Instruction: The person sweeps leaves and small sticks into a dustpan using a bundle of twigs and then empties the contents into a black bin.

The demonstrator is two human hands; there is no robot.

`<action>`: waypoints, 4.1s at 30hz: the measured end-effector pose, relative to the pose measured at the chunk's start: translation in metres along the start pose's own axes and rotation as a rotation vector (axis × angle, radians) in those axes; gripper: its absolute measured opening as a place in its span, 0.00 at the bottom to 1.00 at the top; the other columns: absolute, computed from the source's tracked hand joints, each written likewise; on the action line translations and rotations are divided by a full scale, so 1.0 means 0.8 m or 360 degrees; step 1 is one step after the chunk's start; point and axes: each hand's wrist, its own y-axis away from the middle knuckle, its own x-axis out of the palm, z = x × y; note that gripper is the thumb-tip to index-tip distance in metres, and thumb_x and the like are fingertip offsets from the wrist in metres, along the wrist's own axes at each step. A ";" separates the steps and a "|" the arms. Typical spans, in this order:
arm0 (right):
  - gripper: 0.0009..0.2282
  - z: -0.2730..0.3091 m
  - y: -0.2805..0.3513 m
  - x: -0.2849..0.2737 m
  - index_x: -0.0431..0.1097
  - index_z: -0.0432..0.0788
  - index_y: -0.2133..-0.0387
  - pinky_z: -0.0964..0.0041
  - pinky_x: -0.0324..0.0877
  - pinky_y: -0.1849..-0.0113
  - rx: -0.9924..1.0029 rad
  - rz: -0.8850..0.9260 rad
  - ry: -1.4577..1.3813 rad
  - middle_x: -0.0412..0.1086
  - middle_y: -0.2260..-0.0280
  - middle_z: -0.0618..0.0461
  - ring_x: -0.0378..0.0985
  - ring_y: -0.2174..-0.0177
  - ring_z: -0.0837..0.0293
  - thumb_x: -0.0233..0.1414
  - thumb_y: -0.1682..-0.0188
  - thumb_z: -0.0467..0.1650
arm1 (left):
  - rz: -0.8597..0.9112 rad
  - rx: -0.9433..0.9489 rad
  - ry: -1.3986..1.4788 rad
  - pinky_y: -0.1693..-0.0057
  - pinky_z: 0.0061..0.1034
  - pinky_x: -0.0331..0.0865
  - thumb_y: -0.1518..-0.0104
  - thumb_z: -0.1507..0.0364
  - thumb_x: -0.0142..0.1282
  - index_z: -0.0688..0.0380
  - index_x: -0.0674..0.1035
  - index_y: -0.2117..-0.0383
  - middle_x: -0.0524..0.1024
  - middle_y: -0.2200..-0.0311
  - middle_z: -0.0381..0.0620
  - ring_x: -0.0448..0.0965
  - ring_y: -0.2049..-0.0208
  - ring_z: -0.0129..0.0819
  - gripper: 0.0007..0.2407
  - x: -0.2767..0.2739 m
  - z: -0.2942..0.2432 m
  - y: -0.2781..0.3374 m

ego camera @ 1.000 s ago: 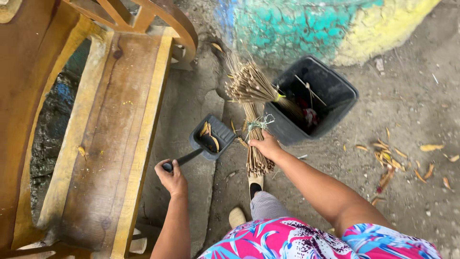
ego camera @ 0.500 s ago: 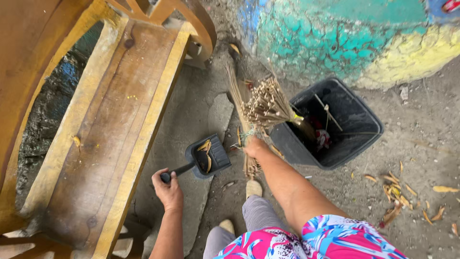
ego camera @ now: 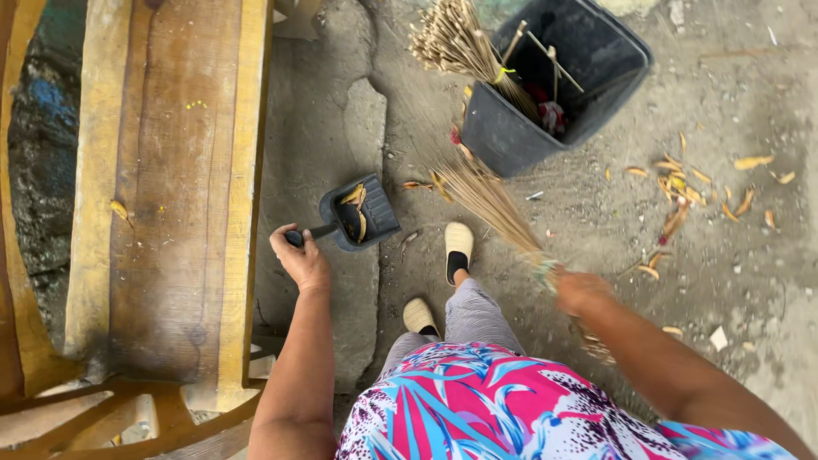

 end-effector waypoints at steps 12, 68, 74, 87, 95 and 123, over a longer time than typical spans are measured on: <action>0.35 0.010 0.219 0.088 0.49 0.61 0.33 0.49 0.75 0.53 -0.0124 -0.0129 -0.0282 0.77 0.57 0.49 0.81 0.56 0.48 0.54 0.53 0.50 | -0.0059 0.0024 -0.0093 0.45 0.35 0.67 0.42 0.82 0.56 0.60 0.70 0.57 0.67 0.56 0.51 0.69 0.56 0.41 0.11 -0.067 -0.012 0.010; 0.38 0.103 0.033 0.034 0.42 0.59 0.29 0.46 0.70 0.49 -0.0594 -0.0542 -0.0548 0.72 0.48 0.43 0.75 0.49 0.43 0.55 0.53 0.44 | -0.0068 0.0187 -0.0105 0.41 0.33 0.67 0.41 0.88 0.54 0.59 0.68 0.56 0.68 0.55 0.48 0.70 0.52 0.38 0.13 -0.090 -0.046 0.097; 0.23 0.142 -0.093 0.055 0.56 0.51 0.36 0.50 0.72 0.50 -0.0056 -0.0291 -0.0753 0.73 0.48 0.44 0.78 0.50 0.45 0.40 0.44 0.42 | 0.0094 -0.0091 0.0142 0.44 0.25 0.73 0.41 0.84 0.57 0.54 0.70 0.57 0.71 0.55 0.40 0.72 0.53 0.27 0.12 -0.097 -0.046 0.079; 0.34 -0.146 0.146 0.225 0.40 0.67 0.27 0.50 0.69 0.44 0.0582 0.0022 -0.0732 0.68 0.39 0.50 0.74 0.43 0.47 0.48 0.48 0.40 | 0.0263 -0.0060 0.0269 0.48 0.23 0.71 0.48 0.86 0.61 0.58 0.76 0.58 0.74 0.58 0.40 0.72 0.57 0.27 0.13 0.018 -0.034 0.074; 0.32 -0.155 0.209 0.284 0.34 0.72 0.30 0.58 0.82 0.59 0.0261 0.0006 -0.0609 0.67 0.41 0.51 0.81 0.53 0.53 0.45 0.46 0.46 | 0.0364 0.0074 0.0139 0.51 0.23 0.70 0.48 0.84 0.62 0.59 0.77 0.59 0.73 0.63 0.39 0.72 0.62 0.27 0.13 0.131 -0.034 0.113; 0.27 -0.434 0.011 0.148 0.41 0.76 0.29 0.63 0.80 0.65 0.0240 0.0027 -0.0067 0.77 0.56 0.52 0.84 0.64 0.58 0.38 0.40 0.32 | 0.0384 0.0036 -0.0166 0.49 0.26 0.70 0.50 0.83 0.67 0.58 0.80 0.61 0.77 0.62 0.39 0.75 0.60 0.29 0.12 0.279 -0.149 0.261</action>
